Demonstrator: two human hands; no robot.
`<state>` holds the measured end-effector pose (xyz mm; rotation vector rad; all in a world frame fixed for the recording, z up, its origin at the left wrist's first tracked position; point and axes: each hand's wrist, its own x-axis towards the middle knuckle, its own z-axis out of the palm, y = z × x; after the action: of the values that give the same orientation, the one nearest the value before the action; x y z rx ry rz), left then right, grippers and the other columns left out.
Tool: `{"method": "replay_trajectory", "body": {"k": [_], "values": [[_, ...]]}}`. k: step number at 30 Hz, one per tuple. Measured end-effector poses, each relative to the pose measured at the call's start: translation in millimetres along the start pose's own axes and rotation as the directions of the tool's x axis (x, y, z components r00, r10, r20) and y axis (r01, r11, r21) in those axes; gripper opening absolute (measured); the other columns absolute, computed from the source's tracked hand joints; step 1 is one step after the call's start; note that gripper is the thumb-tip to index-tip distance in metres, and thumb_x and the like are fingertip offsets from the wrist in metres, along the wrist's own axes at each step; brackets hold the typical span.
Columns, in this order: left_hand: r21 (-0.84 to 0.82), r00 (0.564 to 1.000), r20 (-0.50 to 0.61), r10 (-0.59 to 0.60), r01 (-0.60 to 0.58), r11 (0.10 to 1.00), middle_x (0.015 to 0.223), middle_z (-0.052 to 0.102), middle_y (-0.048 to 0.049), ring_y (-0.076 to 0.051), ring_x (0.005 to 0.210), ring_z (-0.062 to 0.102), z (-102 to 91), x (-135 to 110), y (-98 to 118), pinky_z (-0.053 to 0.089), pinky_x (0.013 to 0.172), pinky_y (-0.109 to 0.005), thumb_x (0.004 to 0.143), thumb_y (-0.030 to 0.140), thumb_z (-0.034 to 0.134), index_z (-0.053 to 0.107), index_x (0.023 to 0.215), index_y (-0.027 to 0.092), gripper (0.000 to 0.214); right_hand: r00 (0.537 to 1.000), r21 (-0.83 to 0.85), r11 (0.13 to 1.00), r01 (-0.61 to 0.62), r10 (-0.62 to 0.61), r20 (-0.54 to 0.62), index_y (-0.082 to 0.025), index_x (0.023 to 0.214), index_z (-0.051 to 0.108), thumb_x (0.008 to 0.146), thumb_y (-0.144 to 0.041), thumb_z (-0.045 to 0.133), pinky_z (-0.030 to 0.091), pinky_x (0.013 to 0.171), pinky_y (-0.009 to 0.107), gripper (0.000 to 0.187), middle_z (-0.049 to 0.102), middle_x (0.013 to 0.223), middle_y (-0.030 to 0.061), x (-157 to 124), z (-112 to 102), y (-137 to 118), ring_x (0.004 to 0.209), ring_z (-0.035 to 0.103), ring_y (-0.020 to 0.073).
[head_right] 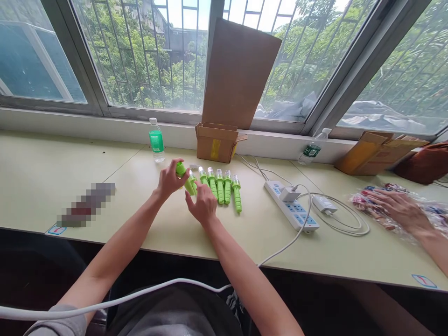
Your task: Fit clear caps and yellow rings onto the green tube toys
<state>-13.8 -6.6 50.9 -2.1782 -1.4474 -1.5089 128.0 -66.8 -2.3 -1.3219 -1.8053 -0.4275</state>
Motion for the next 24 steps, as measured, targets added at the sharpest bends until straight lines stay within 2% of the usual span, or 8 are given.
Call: {"method": "replay_trajectory", "body": {"k": [3,9,12,15,18,21,23,24], "values": [[-0.046,0.999,0.043,-0.010,0.012,0.999,0.073,0.065,-0.0029,-0.016,0.061,0.062,4.8,-5.4,9.2,0.042,0.057,-0.025,0.086,0.044,0.052,0.050,0.107,0.021,0.032,1.000,0.001,1.000,-0.005,0.005,0.024,-0.012,0.119,0.053,0.092,-0.046,0.045,0.039,0.060,0.025,0.044,0.063,0.093,0.0102,-0.6,2.6,0.3,0.082,0.059,0.0185],[-0.210,0.985,0.172,-0.020,0.057,0.976,0.061,0.060,0.0018,-0.013,0.049,0.056,7.0,-12.6,17.3,0.040,0.052,-0.024,0.088,0.049,0.049,0.047,0.111,0.021,0.036,0.996,-0.035,0.996,-0.076,0.078,0.048,-0.014,0.118,0.054,0.091,-0.034,0.043,0.039,0.060,0.025,0.036,0.064,0.096,0.0105,-1.7,3.8,2.4,0.083,0.059,0.0194],[-0.205,0.969,0.248,0.013,0.040,0.978,0.057,0.059,0.0035,-0.014,0.050,0.058,6.7,-12.8,14.6,0.041,0.056,-0.025,0.094,0.049,0.038,0.047,0.117,0.023,0.036,0.987,-0.014,0.992,-0.126,0.126,0.094,-0.014,0.120,0.053,0.091,-0.030,0.040,0.040,0.059,0.026,0.036,0.065,0.100,0.0112,-2.0,2.8,2.9,0.079,0.060,0.0193],[-0.141,0.969,0.241,-0.060,0.096,0.985,0.062,0.063,0.0009,-0.016,0.056,0.061,8.4,-9.1,6.8,0.042,0.060,-0.027,0.099,0.043,0.023,0.048,0.118,0.023,0.037,0.974,-0.014,0.984,-0.180,0.181,0.134,-0.014,0.123,0.052,0.090,-0.028,0.041,0.042,0.059,0.027,0.038,0.065,0.105,0.0122,-1.5,3.2,4.0,0.079,0.061,0.0202],[-0.003,0.956,0.239,-0.171,0.177,0.984,0.072,0.067,-0.0039,-0.020,0.062,0.063,11.5,-4.0,-3.0,0.043,0.062,-0.029,0.098,0.043,0.027,0.055,0.109,0.022,0.036,0.963,-0.033,0.976,-0.217,0.220,0.154,-0.013,0.126,0.051,0.089,-0.026,0.042,0.045,0.063,0.028,0.041,0.066,0.108,0.0129,-0.3,3.8,6.7,0.083,0.062,0.0218],[0.167,0.929,0.305,-0.211,0.167,0.972,0.075,0.067,-0.0075,-0.023,0.068,0.064,12.0,-2.1,-13.4,0.045,0.065,-0.032,0.096,0.038,0.034,0.059,0.094,0.022,0.030,0.957,-0.030,0.968,-0.247,0.249,0.151,-0.012,0.128,0.052,0.088,-0.025,0.043,0.046,0.067,0.030,0.043,0.065,0.111,0.0139,0.7,3.4,9.2,0.085,0.062,0.0233],[0.265,0.876,0.441,-0.194,0.080,0.961,0.082,0.068,-0.0092,-0.024,0.072,0.064,9.8,-3.7,-20.5,0.046,0.066,-0.033,0.089,0.027,0.045,0.060,0.093,0.021,0.017,0.957,-0.024,0.967,-0.253,0.254,0.142,-0.012,0.128,0.052,0.088,-0.026,0.044,0.047,0.068,0.030,0.043,0.065,0.112,0.0145,0.8,3.3,10.0,0.085,0.062,0.0237],[0.302,0.825,0.537,-0.176,0.007,0.953,0.087,0.068,-0.0100,-0.024,0.074,0.064,8.3,-5.1,-23.8,0.046,0.067,-0.033,0.083,0.022,0.051,0.061,0.091,0.021,0.012,0.957,-0.026,0.968,-0.250,0.251,0.143,-0.012,0.128,0.052,0.088,-0.026,0.044,0.047,0.068,0.030,0.043,0.065,0.111,0.0145,0.7,3.4,10.2,0.086,0.062,0.0237]]}}
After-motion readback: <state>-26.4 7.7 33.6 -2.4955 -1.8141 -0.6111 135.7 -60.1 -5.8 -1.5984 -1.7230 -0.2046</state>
